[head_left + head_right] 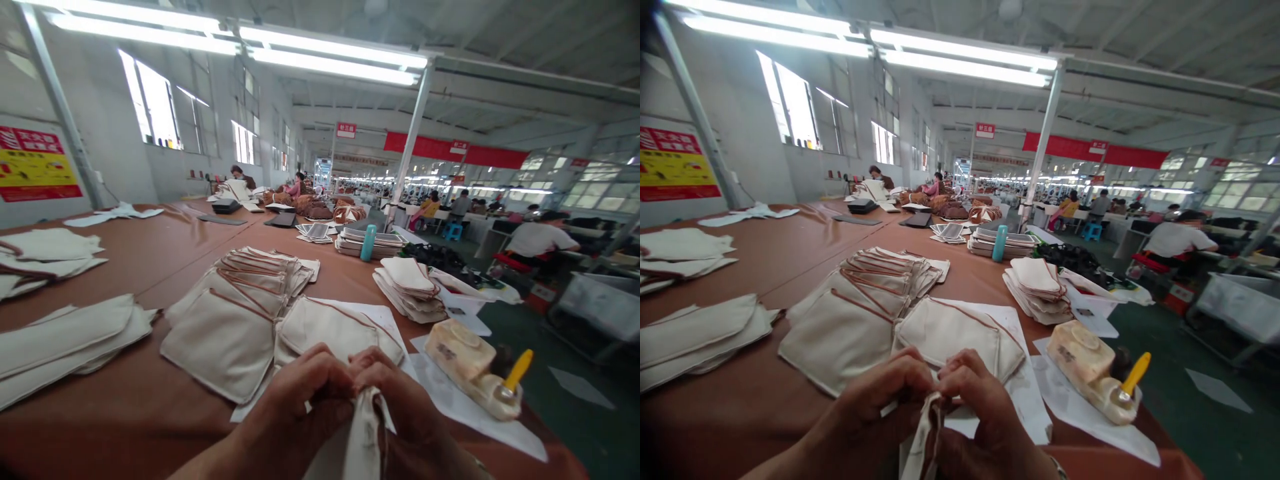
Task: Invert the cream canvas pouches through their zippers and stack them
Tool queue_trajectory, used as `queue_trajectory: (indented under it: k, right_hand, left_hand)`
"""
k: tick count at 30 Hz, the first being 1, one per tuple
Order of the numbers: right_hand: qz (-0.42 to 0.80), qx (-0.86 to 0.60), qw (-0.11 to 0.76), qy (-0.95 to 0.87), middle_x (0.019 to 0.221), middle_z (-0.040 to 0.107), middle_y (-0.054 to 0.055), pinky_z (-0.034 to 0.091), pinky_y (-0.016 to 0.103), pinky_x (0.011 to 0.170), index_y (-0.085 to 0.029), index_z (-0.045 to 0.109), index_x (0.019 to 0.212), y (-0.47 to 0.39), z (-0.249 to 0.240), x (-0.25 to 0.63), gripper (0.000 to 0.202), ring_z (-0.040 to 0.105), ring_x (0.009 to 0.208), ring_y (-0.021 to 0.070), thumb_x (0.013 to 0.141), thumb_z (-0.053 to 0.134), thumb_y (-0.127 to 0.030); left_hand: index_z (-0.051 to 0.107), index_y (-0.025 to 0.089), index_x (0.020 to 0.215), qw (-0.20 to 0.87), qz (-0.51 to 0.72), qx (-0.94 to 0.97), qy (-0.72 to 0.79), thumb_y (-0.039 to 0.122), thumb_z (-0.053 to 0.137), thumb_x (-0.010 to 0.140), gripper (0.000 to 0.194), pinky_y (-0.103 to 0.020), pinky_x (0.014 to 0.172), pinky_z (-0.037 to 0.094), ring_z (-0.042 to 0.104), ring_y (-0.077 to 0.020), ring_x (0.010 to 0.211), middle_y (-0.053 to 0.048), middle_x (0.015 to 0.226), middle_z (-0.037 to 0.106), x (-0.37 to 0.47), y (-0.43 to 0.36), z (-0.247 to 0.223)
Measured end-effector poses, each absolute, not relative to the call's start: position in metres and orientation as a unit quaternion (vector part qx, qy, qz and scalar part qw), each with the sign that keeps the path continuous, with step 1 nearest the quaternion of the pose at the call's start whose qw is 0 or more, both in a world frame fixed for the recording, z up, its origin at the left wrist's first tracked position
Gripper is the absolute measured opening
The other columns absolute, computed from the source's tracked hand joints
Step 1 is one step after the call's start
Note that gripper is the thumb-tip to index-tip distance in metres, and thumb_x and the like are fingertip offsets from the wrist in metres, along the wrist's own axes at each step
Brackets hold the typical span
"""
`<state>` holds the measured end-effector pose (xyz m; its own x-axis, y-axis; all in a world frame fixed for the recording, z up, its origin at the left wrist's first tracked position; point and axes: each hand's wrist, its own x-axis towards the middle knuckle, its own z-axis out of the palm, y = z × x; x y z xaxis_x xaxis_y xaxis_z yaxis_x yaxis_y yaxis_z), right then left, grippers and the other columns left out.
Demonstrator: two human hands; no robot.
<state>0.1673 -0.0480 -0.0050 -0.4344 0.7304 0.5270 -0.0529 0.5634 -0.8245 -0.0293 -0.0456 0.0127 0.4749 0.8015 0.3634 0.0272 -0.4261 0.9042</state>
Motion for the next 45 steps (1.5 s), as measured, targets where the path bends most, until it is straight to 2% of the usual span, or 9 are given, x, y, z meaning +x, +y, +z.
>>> queue_trajectory:
  k: [4, 7, 13, 17, 23, 30, 33, 41, 45]
  right_hand:
    - [0.477, -0.245, 0.485, -0.691, 0.078, 0.052, 0.002, 0.045, 0.027, 0.062, -0.022, 0.056, 0.086, -0.058, -0.007, 0.164, 0.023, 0.051, 0.07, 0.017, 0.091, 0.06, -0.044]
    - [0.558, -0.291, 0.424, -0.651, 0.062, 0.041, -0.006, 0.026, 0.02, 0.043, -0.023, 0.052, 0.091, -0.069, -0.009, 0.163, 0.026, 0.032, 0.049, 0.0097, 0.098, 0.049, -0.048]
    - [0.495, -0.29, 0.438, -0.692, 0.082, 0.054, 0.003, 0.044, 0.027, 0.064, -0.021, 0.059, 0.092, -0.081, -0.014, 0.157, 0.038, 0.049, 0.074, 0.0177, 0.09, 0.054, -0.059]
    - [0.446, -0.348, 0.412, -0.714, 0.081, 0.063, 0.004, 0.047, 0.027, 0.066, -0.021, 0.061, 0.091, -0.081, -0.014, 0.163, 0.028, 0.058, 0.075, 0.0189, 0.095, 0.051, -0.047]
    - [0.16, -0.336, 0.389, -0.843, 0.075, 0.062, 0.003, 0.043, 0.027, 0.059, -0.021, 0.06, 0.093, -0.075, -0.027, 0.175, 0.014, 0.059, 0.064, 0.0178, 0.087, 0.049, -0.014]
    - [0.172, -0.364, 0.38, -0.833, 0.078, 0.063, 0.001, 0.043, 0.027, 0.059, -0.023, 0.054, 0.102, -0.079, -0.052, 0.177, 0.019, 0.061, 0.064, 0.0173, 0.087, 0.05, -0.012]
    - [0.193, -0.353, 0.384, -0.831, 0.081, 0.063, 0.001, 0.043, 0.026, 0.061, -0.024, 0.054, 0.104, -0.081, -0.053, 0.18, 0.017, 0.062, 0.068, 0.0171, 0.092, 0.048, -0.014]
    - [0.103, -0.351, 0.362, -0.857, 0.082, 0.06, 0.005, 0.04, 0.03, 0.065, -0.021, 0.058, 0.096, -0.084, -0.049, 0.175, 0.015, 0.056, 0.073, 0.0197, 0.094, 0.047, -0.011]
    - [0.32, -0.399, 0.39, -0.765, 0.077, 0.055, 0.002, 0.039, 0.026, 0.062, -0.019, 0.058, 0.088, -0.089, -0.043, 0.175, 0.018, 0.051, 0.069, 0.0164, 0.097, 0.043, -0.021]
  left_hand:
    - [0.058, 0.015, 0.09, 0.568, 0.334, 0.693, 0.293, 0.03, 0.055, 0.093, 0.015, -0.021, 0.064, 0.038, 0.046, -0.0121, 0.072, -0.001, 0.081, 0.055, -0.041, -0.053, 0.022]
    - [0.059, 0.016, 0.093, 0.612, 0.291, 0.667, 0.31, 0.023, 0.052, 0.09, 0.011, -0.02, 0.059, 0.035, 0.044, -0.0108, 0.066, 0.001, 0.077, 0.055, -0.05, -0.055, 0.027]
    - [0.061, 0.018, 0.082, 0.441, 0.356, 0.743, 0.356, 0.006, 0.044, 0.071, 0.024, -0.022, 0.068, 0.038, 0.049, -0.0133, 0.073, 0.002, 0.078, 0.056, -0.047, -0.059, 0.029]
    - [0.062, 0.016, 0.076, 0.356, 0.363, 0.784, 0.358, 0.006, 0.041, 0.065, 0.025, -0.023, 0.069, 0.038, 0.051, -0.0146, 0.073, 0.001, 0.076, 0.058, -0.05, -0.057, 0.029]
    - [0.065, 0.015, 0.089, 0.483, 0.277, 0.783, 0.278, 0.011, 0.052, 0.074, 0.019, -0.019, 0.065, 0.039, 0.05, -0.0129, 0.074, 0.001, 0.082, 0.06, -0.056, -0.05, 0.021]
    - [0.064, 0.014, 0.088, 0.523, 0.284, 0.767, 0.241, 0.026, 0.059, 0.089, 0.013, -0.02, 0.07, 0.043, 0.056, -0.0124, 0.077, -0.002, 0.089, 0.067, -0.045, -0.043, -0.007]
    - [0.064, 0.015, 0.088, 0.444, 0.27, 0.815, 0.255, 0.025, 0.056, 0.092, 0.013, -0.02, 0.071, 0.043, 0.058, -0.0131, 0.079, -0.003, 0.092, 0.069, -0.044, -0.044, -0.005]
    - [0.056, 0.019, 0.086, 0.075, 0.176, 0.913, 0.362, 0.02, 0.044, 0.094, 0.014, -0.03, 0.068, 0.042, 0.058, -0.0199, 0.073, -0.005, 0.085, 0.064, -0.029, -0.066, -0.018]
    - [0.054, 0.019, 0.085, 0.046, 0.193, 0.915, 0.352, 0.015, 0.042, 0.092, 0.014, -0.032, 0.066, 0.042, 0.058, -0.0214, 0.073, -0.005, 0.082, 0.063, -0.022, -0.071, -0.023]
